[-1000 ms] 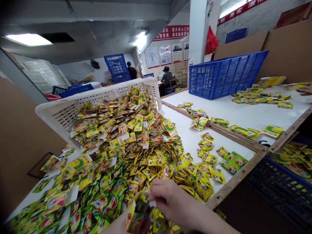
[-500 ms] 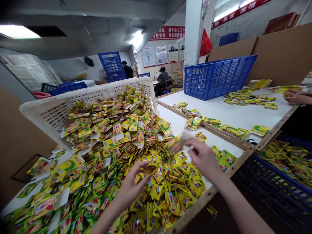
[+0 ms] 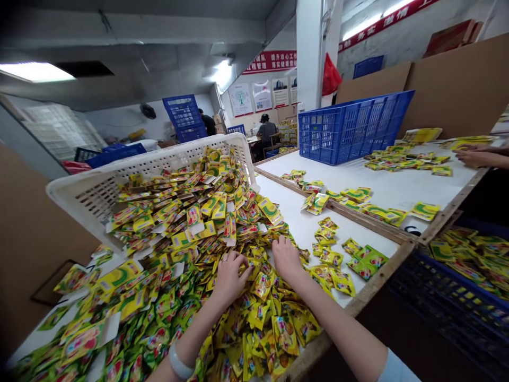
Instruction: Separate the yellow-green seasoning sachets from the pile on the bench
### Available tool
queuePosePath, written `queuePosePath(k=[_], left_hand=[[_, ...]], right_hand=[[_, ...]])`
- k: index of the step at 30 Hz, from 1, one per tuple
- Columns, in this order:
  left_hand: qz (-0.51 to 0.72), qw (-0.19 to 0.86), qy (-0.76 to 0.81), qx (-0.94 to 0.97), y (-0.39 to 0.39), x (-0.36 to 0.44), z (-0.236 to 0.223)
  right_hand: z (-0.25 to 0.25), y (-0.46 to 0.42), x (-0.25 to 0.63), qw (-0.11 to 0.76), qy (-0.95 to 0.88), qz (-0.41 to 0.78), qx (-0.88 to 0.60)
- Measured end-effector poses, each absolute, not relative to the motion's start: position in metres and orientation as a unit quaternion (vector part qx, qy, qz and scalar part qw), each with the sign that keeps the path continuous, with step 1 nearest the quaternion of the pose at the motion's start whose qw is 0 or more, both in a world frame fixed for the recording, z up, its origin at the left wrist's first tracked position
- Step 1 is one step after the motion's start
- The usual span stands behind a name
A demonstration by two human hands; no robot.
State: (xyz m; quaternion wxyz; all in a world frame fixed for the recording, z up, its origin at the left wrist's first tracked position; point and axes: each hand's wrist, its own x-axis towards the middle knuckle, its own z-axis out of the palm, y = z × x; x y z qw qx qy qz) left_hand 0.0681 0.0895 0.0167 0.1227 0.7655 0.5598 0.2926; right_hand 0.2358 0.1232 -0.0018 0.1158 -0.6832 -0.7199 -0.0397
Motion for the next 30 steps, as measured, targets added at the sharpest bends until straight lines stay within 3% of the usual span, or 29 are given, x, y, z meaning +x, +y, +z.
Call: queuePosePath(k=[8,15,22,30], left_hand=[[0.445,0.332,0.533,0.639,0.073,0.027,0.014],[0.525,0.491,0.519,0.461,0.043,0.001,0.016],[0.564,0.553,0.497,0.36,0.012,-0.005,0.012],[0.655,0.567,0.429,0.257,0.006,0.029,-0.009]], right_hand=[[-0.014,0.126,0.258,0.116,-0.682,0.021,-0.722],[-0.01,0.113,0.256,0.174,-0.666,0.046,-0.724],[0.011,0.101,0.259,0.318,-0.664,0.12,-0.666],[0.02,0.045,0.185,0.503,-0.596,0.376,-0.5]])
